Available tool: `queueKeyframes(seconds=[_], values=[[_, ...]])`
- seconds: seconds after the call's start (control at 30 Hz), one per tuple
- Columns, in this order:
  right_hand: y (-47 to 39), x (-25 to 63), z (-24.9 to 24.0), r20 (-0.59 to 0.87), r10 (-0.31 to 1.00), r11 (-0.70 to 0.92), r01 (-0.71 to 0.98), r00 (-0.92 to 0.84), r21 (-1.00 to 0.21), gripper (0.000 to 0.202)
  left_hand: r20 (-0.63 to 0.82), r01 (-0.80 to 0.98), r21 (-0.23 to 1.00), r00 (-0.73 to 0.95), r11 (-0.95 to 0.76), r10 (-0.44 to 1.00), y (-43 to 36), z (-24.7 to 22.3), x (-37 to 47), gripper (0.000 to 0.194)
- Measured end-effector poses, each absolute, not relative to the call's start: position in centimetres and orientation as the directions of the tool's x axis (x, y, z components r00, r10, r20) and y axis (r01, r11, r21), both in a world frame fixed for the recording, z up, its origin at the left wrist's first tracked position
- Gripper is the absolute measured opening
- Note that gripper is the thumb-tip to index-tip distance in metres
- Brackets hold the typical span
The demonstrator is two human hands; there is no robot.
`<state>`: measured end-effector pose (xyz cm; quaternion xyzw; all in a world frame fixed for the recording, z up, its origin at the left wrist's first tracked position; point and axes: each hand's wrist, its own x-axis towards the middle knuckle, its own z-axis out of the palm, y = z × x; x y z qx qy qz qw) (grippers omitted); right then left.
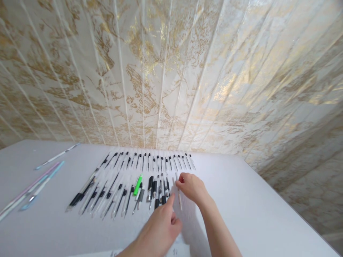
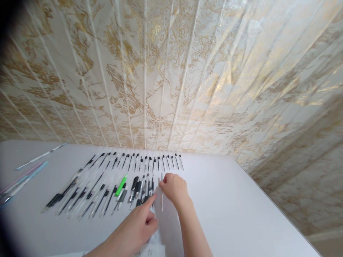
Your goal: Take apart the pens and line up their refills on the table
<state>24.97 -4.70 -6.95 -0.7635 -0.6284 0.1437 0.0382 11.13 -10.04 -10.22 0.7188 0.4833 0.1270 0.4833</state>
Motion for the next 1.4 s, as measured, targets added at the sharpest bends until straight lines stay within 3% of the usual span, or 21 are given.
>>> queueKeyframes(seconds=[0.73, 0.93, 1.1, 1.17, 1.27, 1.4], values=[[-4.5, 24.5, -7.6, -0.157, 0.978, -0.178, 0.938, 0.136, -0.299, 0.02, -0.322, 0.527, 0.849, 0.475, 0.028, 0.819, -11.1, -11.1, 10.9, 0.073], [-4.1, 23.6, -8.5, -0.144, 0.979, -0.183, 0.932, 0.144, -0.313, 0.019, -0.327, 0.514, 0.855, 0.436, 0.067, 0.838, -11.0, -8.5, 10.1, 0.059], [-3.9, 23.4, -8.9, -0.131, 0.978, -0.197, 0.924, 0.163, -0.328, 0.016, -0.314, 0.44, 0.894, 0.486, 0.083, 0.816, -10.4, -8.0, 9.1, 0.021], [-3.9, 23.6, -8.9, -0.117, 0.979, -0.195, 0.919, 0.164, -0.343, 0.015, -0.293, 0.427, 0.902, 0.506, 0.059, 0.811, -10.0, -7.9, 8.7, 0.018], [-3.8, 23.8, -9.0, -0.087, 0.983, -0.184, 0.908, 0.163, -0.376, 0.016, -0.256, 0.527, 0.848, 0.504, -0.059, 0.825, -9.5, -7.6, 8.5, 0.015], [-3.7, 23.7, -9.2, -0.081, 0.988, -0.156, 0.887, 0.134, -0.435, 0.02, -0.17, 0.72, 0.625, 0.503, -0.302, 0.847, -9.9, -7.0, 9.6, 0.015]])
